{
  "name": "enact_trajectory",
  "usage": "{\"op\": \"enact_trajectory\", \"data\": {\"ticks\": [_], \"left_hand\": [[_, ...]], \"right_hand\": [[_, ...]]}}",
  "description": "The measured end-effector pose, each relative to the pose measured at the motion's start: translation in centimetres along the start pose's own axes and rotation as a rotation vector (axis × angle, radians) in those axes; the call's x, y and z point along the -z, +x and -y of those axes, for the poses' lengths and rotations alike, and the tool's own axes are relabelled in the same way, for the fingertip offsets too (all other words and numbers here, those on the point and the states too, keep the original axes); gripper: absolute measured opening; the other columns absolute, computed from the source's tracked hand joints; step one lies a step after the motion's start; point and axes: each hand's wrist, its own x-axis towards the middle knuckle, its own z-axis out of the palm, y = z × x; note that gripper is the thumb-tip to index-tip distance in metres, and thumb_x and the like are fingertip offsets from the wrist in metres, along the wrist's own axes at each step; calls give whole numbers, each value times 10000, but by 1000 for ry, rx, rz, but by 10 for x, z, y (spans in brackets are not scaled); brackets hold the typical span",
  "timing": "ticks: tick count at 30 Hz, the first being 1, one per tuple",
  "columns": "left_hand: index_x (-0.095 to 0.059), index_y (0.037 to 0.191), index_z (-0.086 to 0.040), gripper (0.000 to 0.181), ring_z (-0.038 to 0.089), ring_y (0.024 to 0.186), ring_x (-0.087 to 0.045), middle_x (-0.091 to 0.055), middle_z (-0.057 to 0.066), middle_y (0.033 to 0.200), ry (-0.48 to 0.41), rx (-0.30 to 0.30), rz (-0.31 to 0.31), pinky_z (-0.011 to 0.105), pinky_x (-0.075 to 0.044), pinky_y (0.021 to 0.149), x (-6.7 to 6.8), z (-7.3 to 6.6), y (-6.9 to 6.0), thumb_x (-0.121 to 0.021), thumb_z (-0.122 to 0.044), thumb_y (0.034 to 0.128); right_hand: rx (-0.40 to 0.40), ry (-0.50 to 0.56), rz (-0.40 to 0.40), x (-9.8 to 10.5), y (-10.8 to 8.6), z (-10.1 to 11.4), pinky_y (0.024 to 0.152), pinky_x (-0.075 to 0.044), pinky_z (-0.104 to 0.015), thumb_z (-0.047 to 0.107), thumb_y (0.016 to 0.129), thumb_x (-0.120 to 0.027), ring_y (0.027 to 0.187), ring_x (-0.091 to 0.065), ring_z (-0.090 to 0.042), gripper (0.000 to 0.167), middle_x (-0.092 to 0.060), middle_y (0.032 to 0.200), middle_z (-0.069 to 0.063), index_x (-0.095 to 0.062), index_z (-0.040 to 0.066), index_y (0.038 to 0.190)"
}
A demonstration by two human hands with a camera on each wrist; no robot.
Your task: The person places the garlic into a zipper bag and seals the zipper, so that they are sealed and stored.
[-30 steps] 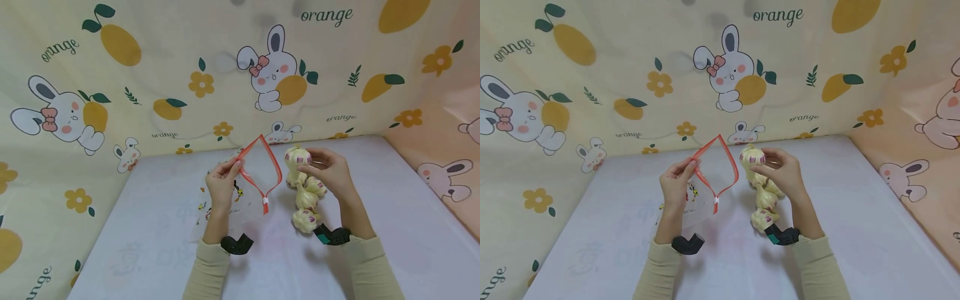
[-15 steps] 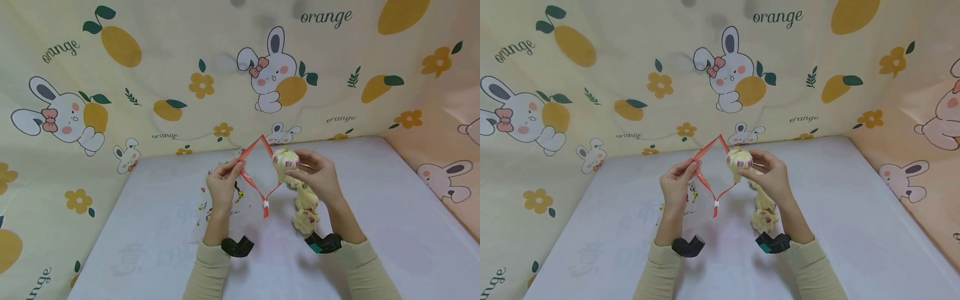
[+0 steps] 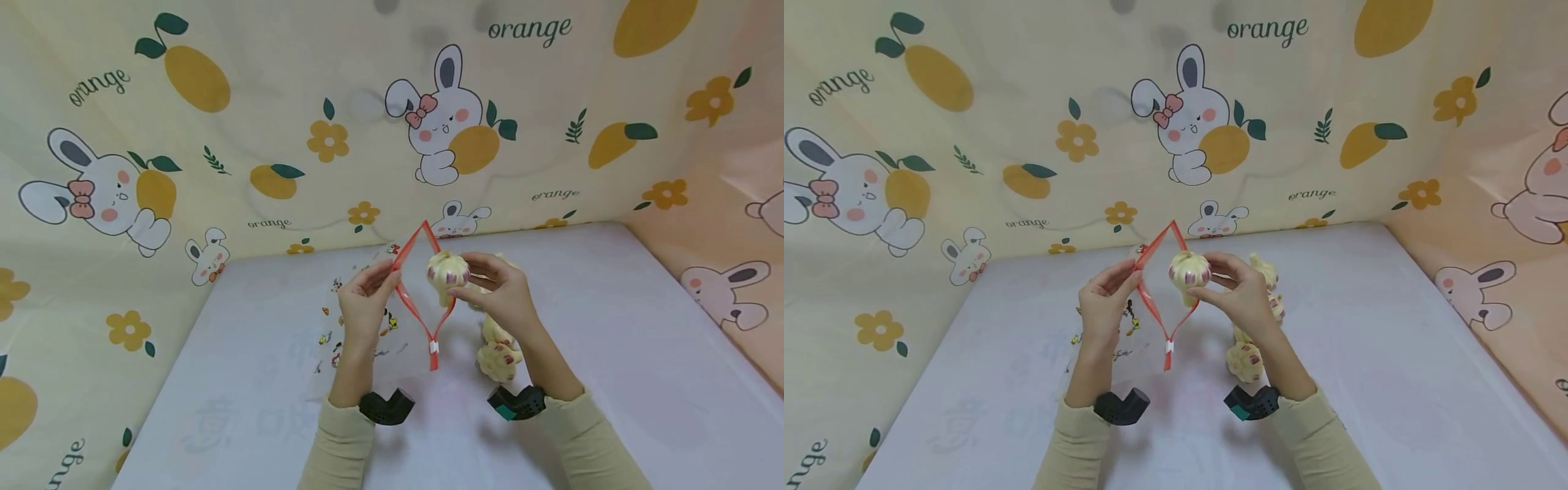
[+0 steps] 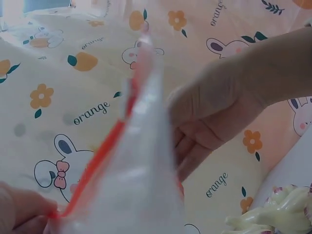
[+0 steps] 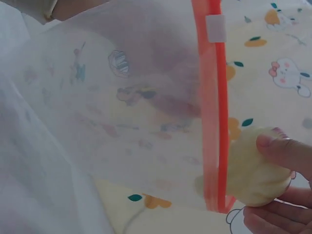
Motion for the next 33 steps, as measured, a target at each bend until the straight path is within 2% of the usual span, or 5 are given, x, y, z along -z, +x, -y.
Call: {"op": "enact_trajectory", "data": {"ticks": [6,11,20,26,33], "left_hand": [[-670,1153,29,333,-5,717,-670,-681,-63,857,-17,65,24,135,-560,702,1,-5,-2,-716,4,825],[-668,1167,25,329,-7,716,-655,-656,-43,863,10,120,61,126,-557,697,1,-6,-1,-707,-19,843],[-662,1174,26,317,-18,739,-659,-645,-62,874,11,193,105,124,-550,704,1,-7,-1,-684,-8,860],[-663,1171,18,320,2,746,-660,-646,-57,876,17,203,121,137,-550,723,3,-9,0,-692,-13,853],[-656,1183,15,305,14,728,-649,-632,-100,811,-11,241,130,139,-537,692,4,-9,2,-665,-32,882]], "right_hand": [[15,7,32,-1,0,-1,871,-518,-104,-7,746,-788,994,-570,137,555,-599,1255,-207,-575,-33,1258],[15,-11,56,-1,0,-1,889,-527,-139,11,757,-787,1005,-565,143,562,-605,1277,-220,-570,-16,1274],[-19,-64,110,1,0,0,916,-521,-162,76,783,-786,1202,-610,-326,575,-600,1319,-193,-561,17,1309],[-24,-82,92,7,2,-2,905,-522,-150,87,816,-758,1184,-613,-354,502,-619,1289,-208,-581,-16,1274],[-138,-216,81,8,7,-12,798,-558,-161,237,894,-691,1088,-663,-350,416,-666,1195,-223,-619,-20,1214]]}}
